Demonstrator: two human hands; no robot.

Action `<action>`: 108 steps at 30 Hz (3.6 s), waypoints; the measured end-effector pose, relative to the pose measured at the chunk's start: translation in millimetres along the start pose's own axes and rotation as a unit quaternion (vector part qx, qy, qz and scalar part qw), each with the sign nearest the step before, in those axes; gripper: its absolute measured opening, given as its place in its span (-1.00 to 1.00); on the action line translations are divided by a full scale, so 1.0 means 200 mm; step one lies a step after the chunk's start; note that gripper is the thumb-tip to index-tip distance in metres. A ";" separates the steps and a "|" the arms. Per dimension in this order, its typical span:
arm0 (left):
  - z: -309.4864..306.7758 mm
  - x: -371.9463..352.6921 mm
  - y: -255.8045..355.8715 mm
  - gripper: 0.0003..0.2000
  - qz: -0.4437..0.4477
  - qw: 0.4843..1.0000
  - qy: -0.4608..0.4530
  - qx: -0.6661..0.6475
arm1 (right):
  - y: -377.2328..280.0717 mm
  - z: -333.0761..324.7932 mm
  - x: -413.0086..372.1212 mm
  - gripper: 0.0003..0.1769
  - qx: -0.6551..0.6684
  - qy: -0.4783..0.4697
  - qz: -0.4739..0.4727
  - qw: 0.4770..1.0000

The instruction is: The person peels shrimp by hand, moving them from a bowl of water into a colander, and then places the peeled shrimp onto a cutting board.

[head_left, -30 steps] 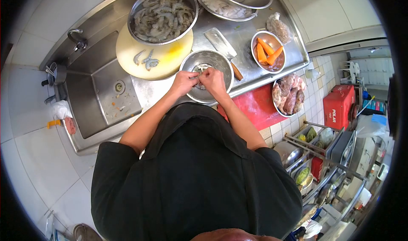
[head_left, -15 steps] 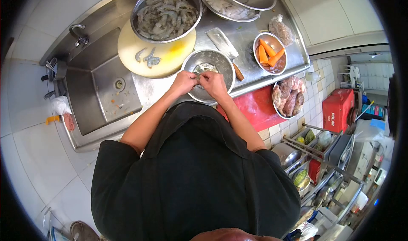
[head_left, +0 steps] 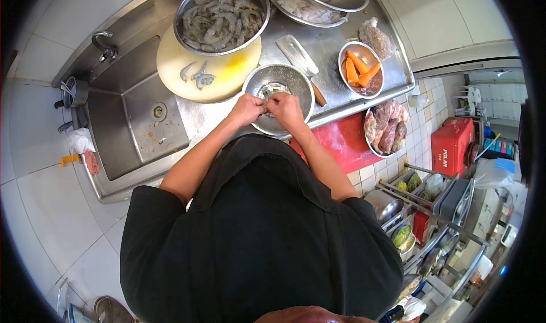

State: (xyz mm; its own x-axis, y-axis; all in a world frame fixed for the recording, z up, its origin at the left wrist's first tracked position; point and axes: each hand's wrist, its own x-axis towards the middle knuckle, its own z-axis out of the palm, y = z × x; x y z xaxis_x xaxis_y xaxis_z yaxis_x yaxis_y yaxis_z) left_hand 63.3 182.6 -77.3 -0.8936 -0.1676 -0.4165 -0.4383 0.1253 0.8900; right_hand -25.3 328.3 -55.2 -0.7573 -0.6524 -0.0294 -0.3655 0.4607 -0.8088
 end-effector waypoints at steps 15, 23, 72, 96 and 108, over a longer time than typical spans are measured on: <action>-0.05 -0.07 -0.06 -0.67 0.037 0.994 0.042 0.090 | 0.25 -0.15 0.10 -0.85 -0.107 -0.013 0.053 0.993; -0.05 -0.06 0.05 -0.70 0.131 0.941 0.068 0.305 | 0.05 -0.08 0.04 -0.70 0.025 -0.084 -0.120 0.989; -0.38 -0.20 0.00 -0.83 0.314 0.879 0.355 0.043 | 0.14 -0.02 0.05 -0.77 -0.062 0.024 -0.002 0.998; -0.52 -0.21 0.01 -0.79 0.299 0.847 0.399 0.184 | 0.20 -0.07 -0.04 -0.63 -0.131 -0.057 0.102 0.985; -0.94 0.35 0.28 -0.68 0.015 0.776 0.360 0.517 | 0.22 -0.03 -0.09 -0.73 -0.056 -0.084 0.048 0.994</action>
State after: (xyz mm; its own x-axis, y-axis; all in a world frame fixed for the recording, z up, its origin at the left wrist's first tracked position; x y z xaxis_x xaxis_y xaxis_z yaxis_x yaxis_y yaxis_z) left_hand -5.2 -5.5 -22.2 -0.7821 -0.6061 0.1448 -0.5948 0.7953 0.1170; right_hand -30.4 364.6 -86.1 -0.6936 -0.6896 -0.2084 -0.3615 0.5834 -0.7273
